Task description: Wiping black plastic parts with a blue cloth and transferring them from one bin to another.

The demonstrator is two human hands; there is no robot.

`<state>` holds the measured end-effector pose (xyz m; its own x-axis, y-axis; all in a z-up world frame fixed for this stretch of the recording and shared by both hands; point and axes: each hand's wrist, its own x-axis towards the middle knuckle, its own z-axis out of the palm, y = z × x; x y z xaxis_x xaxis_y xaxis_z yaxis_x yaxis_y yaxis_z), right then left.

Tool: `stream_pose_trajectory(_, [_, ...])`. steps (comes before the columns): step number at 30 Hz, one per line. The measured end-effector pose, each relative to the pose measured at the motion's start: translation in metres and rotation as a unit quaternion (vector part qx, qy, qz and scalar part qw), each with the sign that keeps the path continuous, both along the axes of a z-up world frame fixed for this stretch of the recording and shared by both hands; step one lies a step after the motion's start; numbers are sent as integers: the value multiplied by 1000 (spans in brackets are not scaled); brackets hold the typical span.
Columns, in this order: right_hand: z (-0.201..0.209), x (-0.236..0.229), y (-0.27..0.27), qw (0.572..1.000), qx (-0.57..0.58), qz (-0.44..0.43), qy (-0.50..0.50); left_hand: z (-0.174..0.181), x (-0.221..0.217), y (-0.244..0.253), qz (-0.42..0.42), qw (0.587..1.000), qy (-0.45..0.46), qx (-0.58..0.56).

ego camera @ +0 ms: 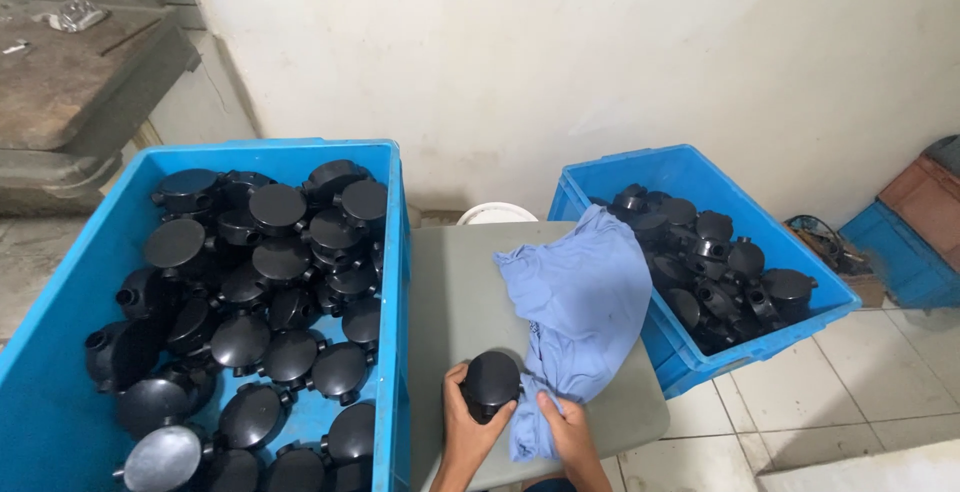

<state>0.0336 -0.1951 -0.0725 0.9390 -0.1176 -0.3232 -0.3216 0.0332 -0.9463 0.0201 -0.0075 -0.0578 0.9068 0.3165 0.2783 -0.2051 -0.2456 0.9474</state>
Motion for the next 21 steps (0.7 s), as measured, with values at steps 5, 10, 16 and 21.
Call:
stream_pose_trajectory(5, [40,-19,16,979,74,-182,53,24,-2,2,-53,994,15,98])
stream_pose_trajectory(10, [21,-4,29,972,-191,69,-119,26,-4,-1,-82,986,-18,141])
stream_pose_trajectory(16, [72,-12,53,789,-462,245,-323,26,-4,2,-72,984,-30,163])
stream_pose_trajectory(21, [73,-9,54,828,-462,274,-163,23,-5,4,-91,982,-24,163])
